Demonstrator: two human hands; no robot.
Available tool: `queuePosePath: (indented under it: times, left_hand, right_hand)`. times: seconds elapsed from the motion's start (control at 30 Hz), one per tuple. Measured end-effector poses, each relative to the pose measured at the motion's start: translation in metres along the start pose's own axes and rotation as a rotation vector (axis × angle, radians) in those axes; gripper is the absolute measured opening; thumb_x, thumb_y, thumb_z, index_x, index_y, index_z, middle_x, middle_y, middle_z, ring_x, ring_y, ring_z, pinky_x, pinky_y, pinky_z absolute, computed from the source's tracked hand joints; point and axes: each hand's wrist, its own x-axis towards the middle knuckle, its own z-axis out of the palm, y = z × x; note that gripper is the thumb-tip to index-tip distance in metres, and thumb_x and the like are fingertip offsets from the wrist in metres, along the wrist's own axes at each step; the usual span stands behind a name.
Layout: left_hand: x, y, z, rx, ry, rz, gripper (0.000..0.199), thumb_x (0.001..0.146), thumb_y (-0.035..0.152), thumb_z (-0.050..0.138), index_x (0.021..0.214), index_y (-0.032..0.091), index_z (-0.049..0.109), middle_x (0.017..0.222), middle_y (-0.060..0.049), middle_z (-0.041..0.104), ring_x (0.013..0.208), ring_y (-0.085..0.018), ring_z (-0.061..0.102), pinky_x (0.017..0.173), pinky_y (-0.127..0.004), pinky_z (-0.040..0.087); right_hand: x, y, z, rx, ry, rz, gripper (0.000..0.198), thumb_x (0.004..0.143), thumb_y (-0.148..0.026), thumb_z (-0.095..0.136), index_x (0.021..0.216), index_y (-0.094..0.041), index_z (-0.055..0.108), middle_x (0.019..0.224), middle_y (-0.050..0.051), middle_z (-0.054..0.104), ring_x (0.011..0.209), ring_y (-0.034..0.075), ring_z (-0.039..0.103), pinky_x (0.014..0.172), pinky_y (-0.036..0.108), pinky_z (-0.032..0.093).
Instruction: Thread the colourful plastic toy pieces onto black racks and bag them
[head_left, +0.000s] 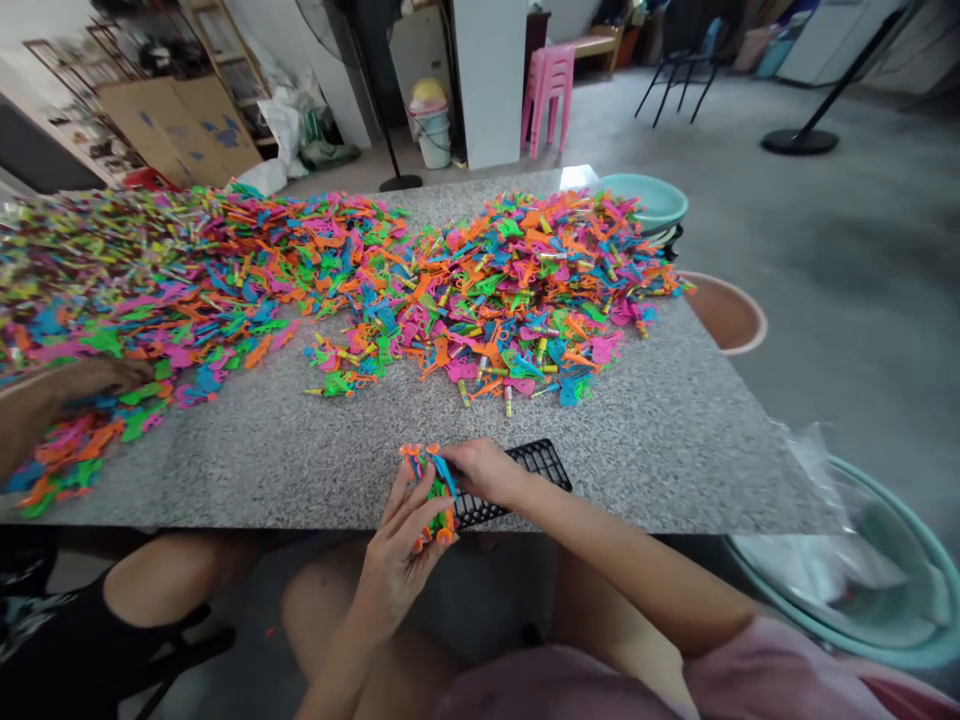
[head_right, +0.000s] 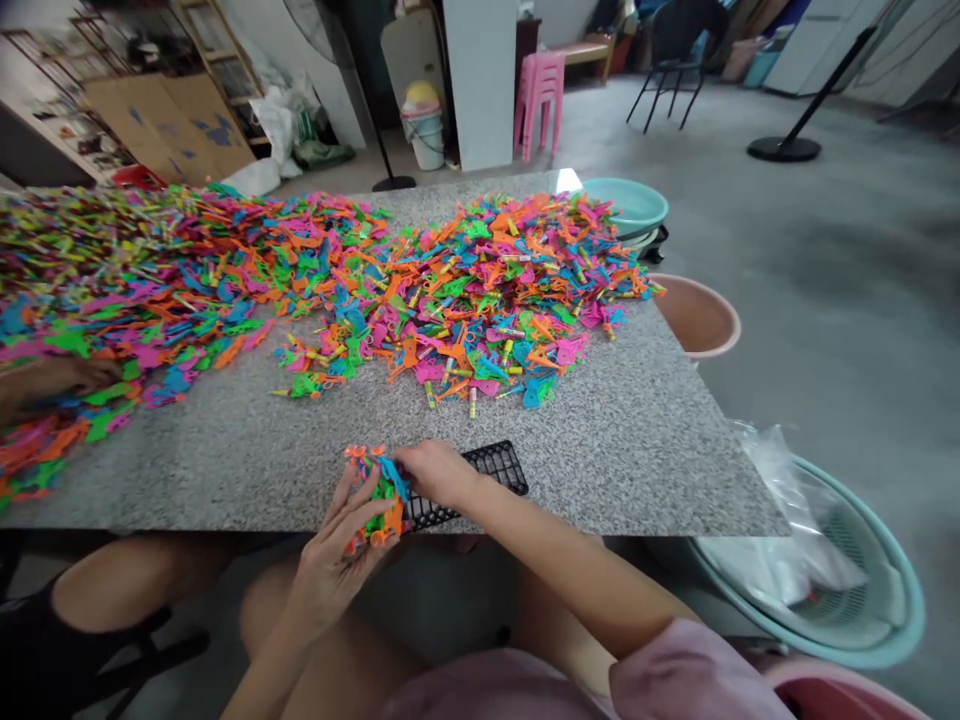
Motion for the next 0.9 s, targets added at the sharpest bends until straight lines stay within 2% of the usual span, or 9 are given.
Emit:
queuePosePath:
  times: [0.17,0.3,0.37,0.43,0.53,0.63,0.73,0.8,0.9]
  left_hand:
    - [0.01,-0.009,0.003,0.068,0.017,0.164,0.027,0.094,0.027,0.061,0.12,0.02,0.059,0.127,-0.01,0.067,0.147,-0.027,0.026,0.108,-0.045,0.046]
    - [0.015,-0.015,0.002,0.087,-0.007,0.167,0.027,0.094,0.029,0.06,0.119,0.02,0.058,0.126,-0.01,0.067,0.146,-0.027,0.03,0.105,-0.047,0.049]
    - [0.015,-0.014,0.003,0.081,-0.004,0.147,0.025,0.095,0.029,0.058,0.119,0.021,0.058,0.129,-0.01,0.065,0.147,-0.027,0.028,0.104,-0.048,0.049]
    - [0.013,-0.012,0.003,0.064,-0.002,0.131,0.024,0.095,0.029,0.057,0.118,0.021,0.058,0.131,-0.01,0.064,0.148,-0.028,0.025,0.105,-0.05,0.049]
    - [0.011,-0.011,0.001,0.028,-0.023,0.096,0.021,0.095,0.029,0.057,0.115,0.022,0.059,0.133,-0.01,0.063,0.148,-0.028,0.024,0.106,-0.05,0.047]
    - [0.01,-0.01,0.001,0.0,-0.033,0.072,0.022,0.095,0.029,0.057,0.116,0.022,0.059,0.135,-0.01,0.062,0.148,-0.027,0.024,0.107,-0.049,0.046]
    - [0.01,-0.01,0.003,-0.014,-0.034,0.05,0.025,0.095,0.03,0.057,0.118,0.022,0.059,0.135,-0.01,0.061,0.148,-0.026,0.024,0.11,-0.049,0.044]
    - [0.011,-0.01,0.005,-0.023,-0.04,0.034,0.024,0.095,0.031,0.057,0.117,0.022,0.06,0.135,-0.011,0.061,0.148,-0.026,0.026,0.111,-0.048,0.042]
    - [0.01,-0.01,0.005,-0.034,-0.047,0.008,0.025,0.095,0.033,0.057,0.117,0.022,0.059,0.135,-0.011,0.061,0.148,-0.027,0.025,0.111,-0.048,0.042]
  right_hand:
    - [0.008,-0.005,-0.001,-0.039,-0.03,0.02,0.016,0.081,-0.008,0.058,0.091,-0.016,0.068,0.081,0.006,0.071,0.079,0.019,0.066,0.064,0.024,0.038]
    - [0.0,0.002,-0.004,-0.077,0.059,0.034,0.032,0.08,-0.009,0.063,0.111,-0.018,0.063,0.101,0.008,0.071,0.098,0.021,0.065,0.076,0.025,0.045]
    - [-0.006,0.016,-0.009,-0.106,0.247,0.222,0.035,0.084,-0.016,0.064,0.118,-0.019,0.058,0.115,0.01,0.067,0.108,0.022,0.063,0.084,0.027,0.046]
    - [-0.008,0.033,-0.018,-0.155,0.406,0.518,0.033,0.088,-0.024,0.063,0.119,-0.018,0.055,0.119,0.014,0.064,0.108,0.024,0.063,0.085,0.03,0.047]
    - [-0.009,0.052,-0.032,-0.116,0.443,0.767,0.032,0.083,-0.021,0.068,0.113,-0.014,0.058,0.108,0.016,0.067,0.099,0.025,0.066,0.078,0.03,0.049]
    - [-0.012,0.056,-0.041,0.278,0.378,0.805,0.021,0.074,-0.01,0.071,0.093,-0.014,0.063,0.08,0.007,0.068,0.077,0.02,0.066,0.062,0.024,0.046]
    - [-0.018,0.047,-0.043,0.661,0.263,0.76,0.008,0.076,-0.016,0.07,0.078,-0.015,0.062,0.055,-0.003,0.056,0.048,0.01,0.051,0.044,0.019,0.036]
    - [-0.021,0.039,-0.041,0.957,0.24,0.704,0.007,0.078,-0.019,0.067,0.076,-0.015,0.061,0.054,-0.004,0.055,0.042,0.006,0.042,0.038,0.016,0.03]
    - [-0.019,0.029,-0.036,1.432,0.236,0.605,0.005,0.074,-0.015,0.066,0.076,-0.013,0.062,0.06,-0.002,0.061,0.043,0.003,0.041,0.036,0.012,0.029]
